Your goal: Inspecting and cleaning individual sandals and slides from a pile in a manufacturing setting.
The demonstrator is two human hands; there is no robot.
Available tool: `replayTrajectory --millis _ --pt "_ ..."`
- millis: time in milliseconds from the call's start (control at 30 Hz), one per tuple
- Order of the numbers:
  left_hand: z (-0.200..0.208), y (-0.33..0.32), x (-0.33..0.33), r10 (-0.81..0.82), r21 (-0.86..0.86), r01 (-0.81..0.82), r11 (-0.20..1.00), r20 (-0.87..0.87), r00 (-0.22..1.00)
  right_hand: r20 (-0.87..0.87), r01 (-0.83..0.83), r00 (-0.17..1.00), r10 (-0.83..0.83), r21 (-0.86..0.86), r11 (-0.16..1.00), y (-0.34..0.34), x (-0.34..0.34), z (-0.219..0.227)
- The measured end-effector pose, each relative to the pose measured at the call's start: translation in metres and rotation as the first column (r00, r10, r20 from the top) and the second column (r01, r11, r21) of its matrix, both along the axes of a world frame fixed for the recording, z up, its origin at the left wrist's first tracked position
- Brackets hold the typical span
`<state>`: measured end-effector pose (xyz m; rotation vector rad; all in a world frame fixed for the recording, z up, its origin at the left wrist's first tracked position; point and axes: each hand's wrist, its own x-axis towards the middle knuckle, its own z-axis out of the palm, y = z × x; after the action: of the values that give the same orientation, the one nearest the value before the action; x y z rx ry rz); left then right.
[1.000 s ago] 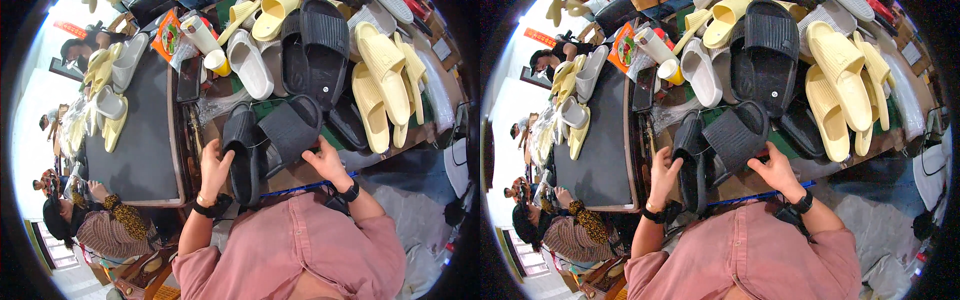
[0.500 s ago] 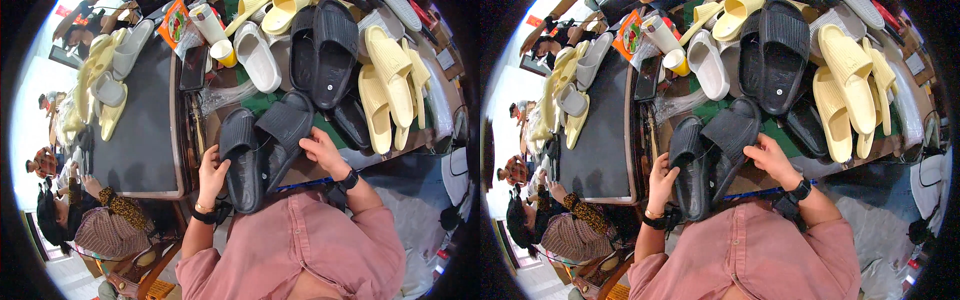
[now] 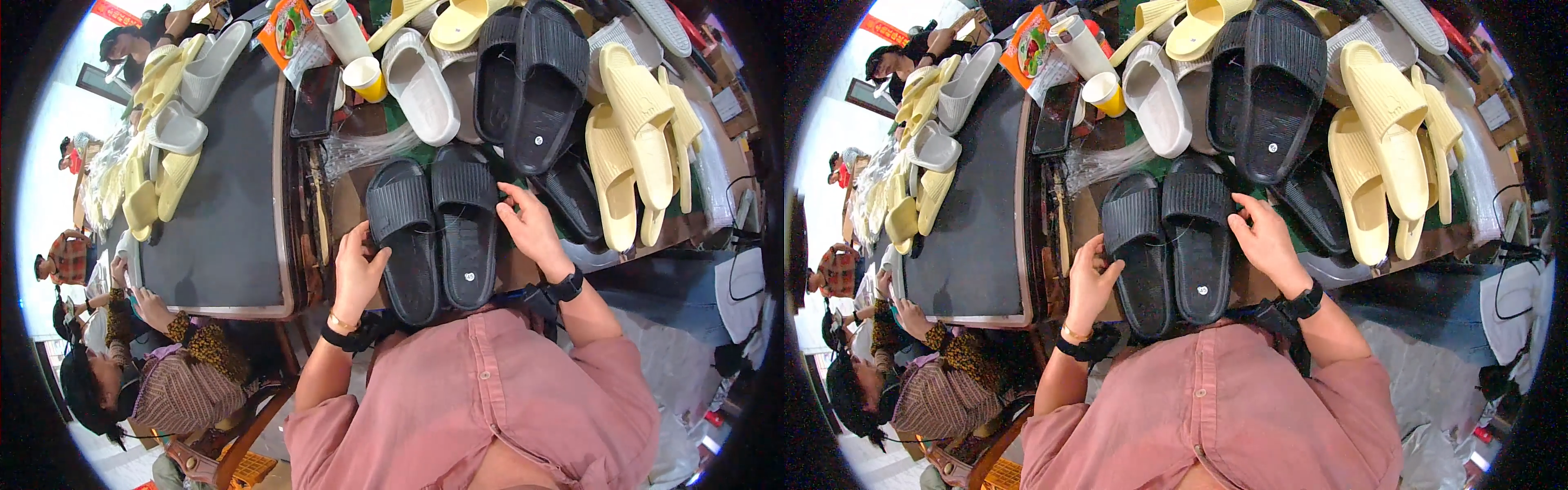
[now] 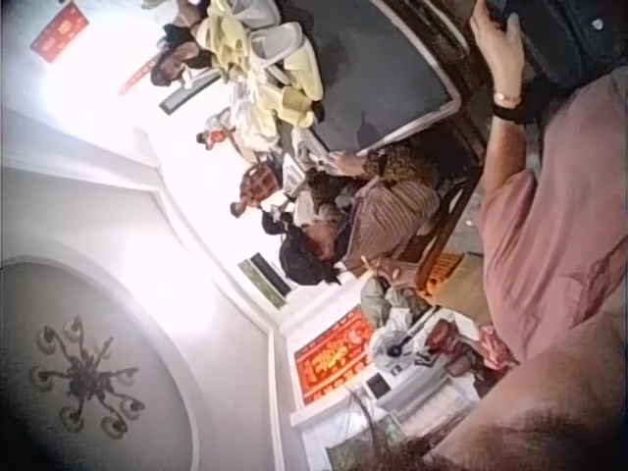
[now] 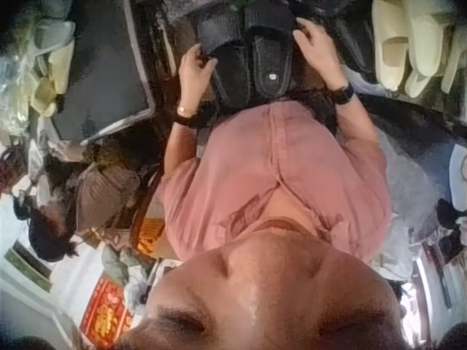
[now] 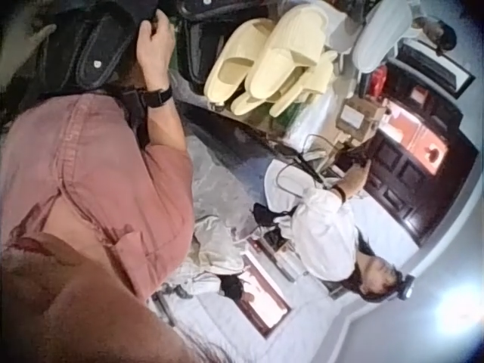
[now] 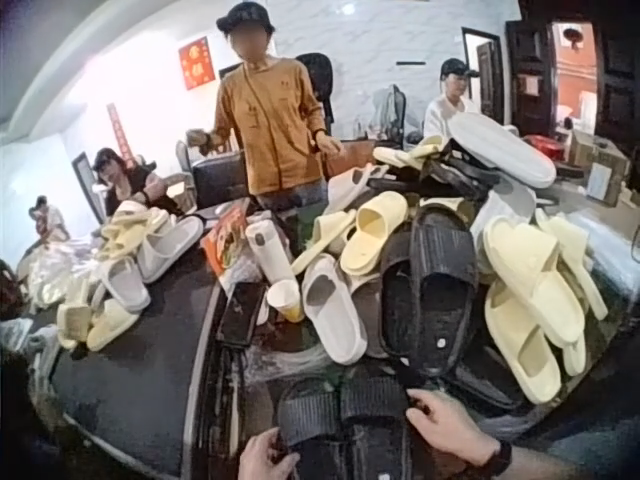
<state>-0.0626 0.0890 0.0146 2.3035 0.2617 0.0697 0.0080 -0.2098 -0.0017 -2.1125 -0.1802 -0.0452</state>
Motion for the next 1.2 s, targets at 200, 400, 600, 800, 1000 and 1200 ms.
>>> replayTrajectory --millis 200,400,600,800,1000,1200 --pt "0.021 -0.017 -0.007 0.009 0.103 -0.031 0.994 0.205 0.979 -0.164 0.014 0.986 0.02 0.204 0.979 0.008 -0.011 0.044" --pt "0.029 -0.073 -0.008 -0.394 -0.273 0.399 0.875 0.076 0.916 -0.11 -0.225 0.899 0.424 0.714 0.663 0.062 -0.032 0.073" --pt "0.025 -0.082 -0.006 -0.356 -0.625 0.292 0.724 0.023 0.934 -0.009 -0.292 0.907 0.421 0.706 0.645 0.08 -0.034 0.079" --pt "0.018 -0.082 -0.008 -0.346 -0.637 0.263 0.725 -0.007 0.938 -0.036 -0.275 0.898 0.437 0.73 0.626 0.079 -0.034 0.076" --pt "0.021 -0.083 -0.006 -0.275 -0.677 0.217 0.704 0.022 0.961 0.054 -0.318 0.921 0.386 0.676 0.665 0.081 -0.028 0.076" --pt "0.04 -0.049 0.009 -0.096 -0.823 0.006 0.567 -0.059 0.994 -0.158 -0.299 0.927 0.34 0.235 0.925 0.045 -0.028 0.075"
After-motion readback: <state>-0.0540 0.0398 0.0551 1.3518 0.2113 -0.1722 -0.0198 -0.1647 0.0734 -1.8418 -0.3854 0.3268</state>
